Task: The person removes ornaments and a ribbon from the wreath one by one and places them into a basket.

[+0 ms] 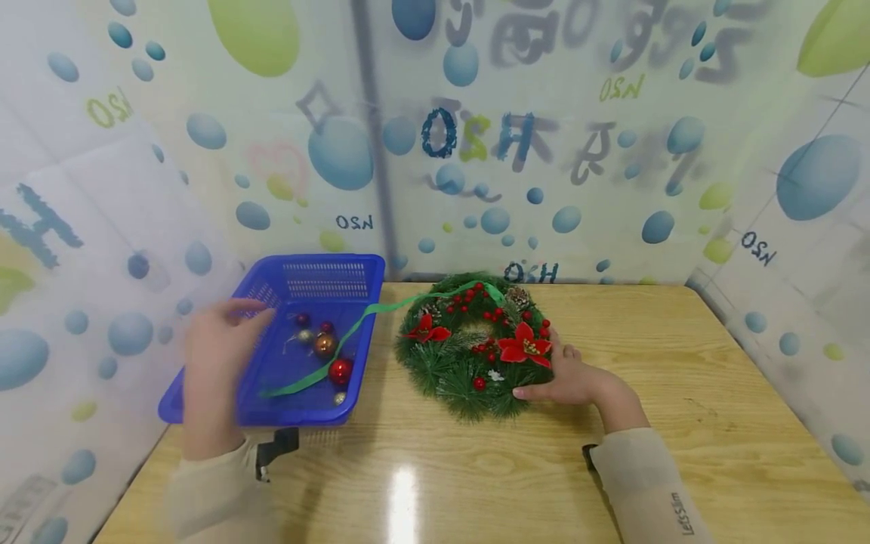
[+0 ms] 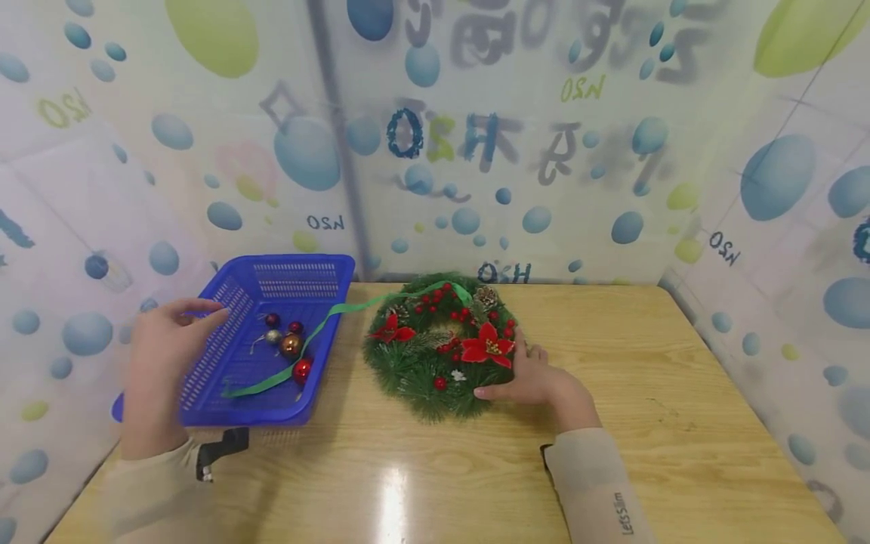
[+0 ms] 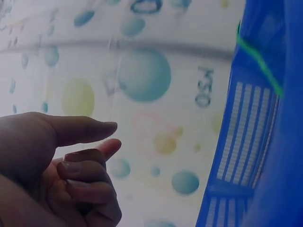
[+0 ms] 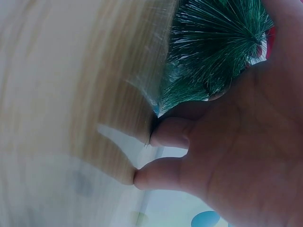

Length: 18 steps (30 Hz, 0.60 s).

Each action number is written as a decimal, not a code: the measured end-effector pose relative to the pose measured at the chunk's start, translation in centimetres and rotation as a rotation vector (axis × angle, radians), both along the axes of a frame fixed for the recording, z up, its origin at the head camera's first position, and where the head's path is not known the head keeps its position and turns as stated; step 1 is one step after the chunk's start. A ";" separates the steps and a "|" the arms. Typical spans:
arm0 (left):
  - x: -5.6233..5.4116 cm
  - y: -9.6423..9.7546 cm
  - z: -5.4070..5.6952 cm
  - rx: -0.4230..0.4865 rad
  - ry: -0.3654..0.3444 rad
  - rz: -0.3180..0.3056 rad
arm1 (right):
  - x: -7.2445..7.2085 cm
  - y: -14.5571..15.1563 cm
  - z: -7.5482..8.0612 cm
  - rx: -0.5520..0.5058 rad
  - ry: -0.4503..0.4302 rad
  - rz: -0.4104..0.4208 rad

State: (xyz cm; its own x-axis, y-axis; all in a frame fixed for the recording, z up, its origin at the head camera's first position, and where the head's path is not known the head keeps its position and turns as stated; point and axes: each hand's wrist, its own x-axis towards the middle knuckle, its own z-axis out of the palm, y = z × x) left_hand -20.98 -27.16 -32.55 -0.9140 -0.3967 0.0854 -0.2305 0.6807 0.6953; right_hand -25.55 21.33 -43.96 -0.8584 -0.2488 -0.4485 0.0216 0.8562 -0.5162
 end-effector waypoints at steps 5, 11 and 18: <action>-1.0 5.9 0.2 0.048 -0.007 -0.173 | 0.1 0.1 -0.1 -0.004 -0.005 0.002; -2.6 13.3 0.4 0.196 -0.008 -0.340 | 0.0 0.2 -0.4 0.002 -0.009 0.004; -6.2 18.7 0.2 0.282 -0.012 -0.428 | 0.0 0.1 -0.2 0.011 0.016 0.007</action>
